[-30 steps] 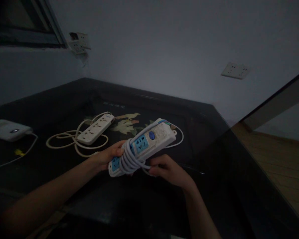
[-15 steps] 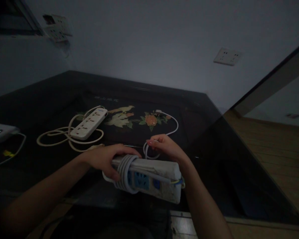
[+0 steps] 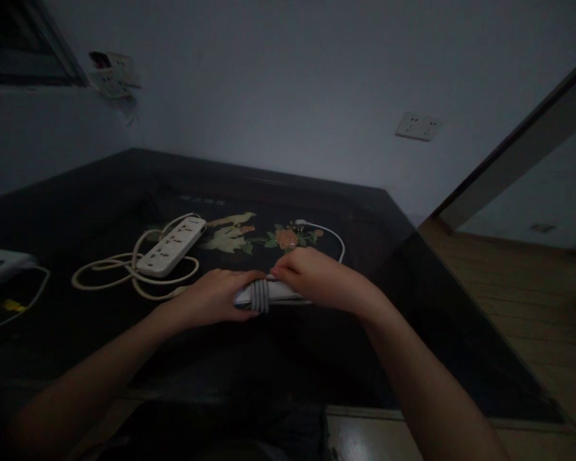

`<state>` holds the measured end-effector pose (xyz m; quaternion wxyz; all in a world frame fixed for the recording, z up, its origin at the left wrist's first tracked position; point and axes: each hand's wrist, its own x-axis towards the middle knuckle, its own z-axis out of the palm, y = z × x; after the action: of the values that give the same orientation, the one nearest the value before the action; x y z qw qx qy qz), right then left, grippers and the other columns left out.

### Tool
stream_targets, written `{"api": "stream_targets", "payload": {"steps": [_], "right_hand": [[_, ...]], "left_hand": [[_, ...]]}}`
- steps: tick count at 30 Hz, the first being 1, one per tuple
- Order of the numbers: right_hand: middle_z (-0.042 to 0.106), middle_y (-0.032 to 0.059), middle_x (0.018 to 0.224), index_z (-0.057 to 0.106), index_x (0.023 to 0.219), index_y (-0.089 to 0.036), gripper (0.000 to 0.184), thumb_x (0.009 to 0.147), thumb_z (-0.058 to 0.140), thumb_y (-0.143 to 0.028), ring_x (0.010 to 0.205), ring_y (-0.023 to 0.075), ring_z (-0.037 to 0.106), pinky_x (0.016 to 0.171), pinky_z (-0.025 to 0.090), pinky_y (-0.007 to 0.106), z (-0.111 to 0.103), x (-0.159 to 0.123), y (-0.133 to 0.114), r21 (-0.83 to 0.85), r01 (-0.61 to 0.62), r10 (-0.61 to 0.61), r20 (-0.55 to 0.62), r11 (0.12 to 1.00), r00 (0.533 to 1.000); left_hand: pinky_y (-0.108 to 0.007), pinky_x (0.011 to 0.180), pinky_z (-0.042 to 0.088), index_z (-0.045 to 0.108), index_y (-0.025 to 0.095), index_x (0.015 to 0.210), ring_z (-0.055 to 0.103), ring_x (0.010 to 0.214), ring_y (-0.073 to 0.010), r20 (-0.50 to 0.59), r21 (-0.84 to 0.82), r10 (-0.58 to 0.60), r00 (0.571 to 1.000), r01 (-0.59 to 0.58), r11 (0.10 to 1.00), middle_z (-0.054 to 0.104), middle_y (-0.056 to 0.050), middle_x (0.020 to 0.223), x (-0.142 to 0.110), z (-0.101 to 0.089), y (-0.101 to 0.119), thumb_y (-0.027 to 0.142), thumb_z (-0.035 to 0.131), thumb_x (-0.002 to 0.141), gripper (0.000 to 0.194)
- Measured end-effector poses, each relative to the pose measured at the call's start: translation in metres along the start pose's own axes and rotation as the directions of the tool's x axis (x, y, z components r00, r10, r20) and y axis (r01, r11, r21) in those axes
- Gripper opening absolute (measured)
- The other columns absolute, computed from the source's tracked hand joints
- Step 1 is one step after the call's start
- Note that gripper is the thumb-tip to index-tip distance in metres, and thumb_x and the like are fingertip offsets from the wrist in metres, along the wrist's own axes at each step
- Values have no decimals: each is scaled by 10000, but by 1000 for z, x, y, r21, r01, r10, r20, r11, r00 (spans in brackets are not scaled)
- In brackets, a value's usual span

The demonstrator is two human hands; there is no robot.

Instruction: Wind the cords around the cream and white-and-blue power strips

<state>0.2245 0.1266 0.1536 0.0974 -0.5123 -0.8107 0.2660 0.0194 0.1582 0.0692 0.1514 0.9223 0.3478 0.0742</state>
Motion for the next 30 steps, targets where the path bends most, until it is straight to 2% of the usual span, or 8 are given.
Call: {"api": "stream_targets", "payload": {"steps": [5,8,11,17,20,23,26,30], "right_hand": [[681,36,743,707,831,-174,262,902,459,-222,649,146,568,594,383,245,23,-9,-9,52,26,-20,-118,998,993],[711,52,871,705,938,-185,233,906,478,-227,760,179,615,671,427,266,35,-13,-5,116,68,-44,-198,991,979],[717,61,926,697,983,-181,240,921,477,-252,833,203,642,728,450,287,44,-16,1,151,92,-52,-247,984,968],[711,53,1011,661,1132,-228,287,922,480,-300,998,224,631,859,458,324,61,-15,15,335,115,-8,-304,935,953],[700,45,851,679,1068,-193,302,931,452,-339,802,183,635,703,469,263,70,-13,24,406,93,49,-326,909,944],[631,16,702,681,947,-170,319,936,436,-373,608,128,539,556,395,220,77,-11,34,439,72,84,-326,895,941],[567,-6,648,647,827,-168,327,931,441,-401,564,108,472,526,347,214,81,-9,45,475,64,101,-313,878,944],[501,-23,612,580,718,-172,363,918,450,-445,555,104,431,517,323,214,82,-5,57,487,94,81,-327,868,942]], "left_hand": [[-346,749,505,390,270,1365,679,926,-294,-107,5,-118,987,119,993,682,-77,1117,6,4,-4,439,646,743,693],[-347,813,502,273,321,1438,652,1021,-281,-167,-34,-111,980,107,994,628,-62,1239,6,4,-7,436,637,764,774],[-341,894,479,334,349,1410,595,1132,-261,-199,-98,-63,978,44,994,558,-30,1339,7,4,-9,407,627,785,693],[-382,930,464,419,285,1343,586,1125,-260,-248,-235,-75,966,15,972,563,-49,1322,11,8,-15,358,666,753,644],[-378,925,458,432,259,1314,592,1100,-252,-288,-344,-116,951,11,939,586,-62,1280,14,10,-18,325,677,745,623],[-358,924,448,436,231,1290,592,1082,-233,-319,-480,-154,935,-19,877,601,-69,1237,17,12,-19,298,677,751,594],[-361,976,409,447,208,1265,554,1127,-226,-323,-607,-164,932,-71,791,583,-76,1242,19,14,-19,297,694,744,583],[-406,1028,360,467,185,1235,506,1181,-247,-264,-783,-192,945,-94,615,556,-97,1252,21,16,-16,303,713,723,580]]}}
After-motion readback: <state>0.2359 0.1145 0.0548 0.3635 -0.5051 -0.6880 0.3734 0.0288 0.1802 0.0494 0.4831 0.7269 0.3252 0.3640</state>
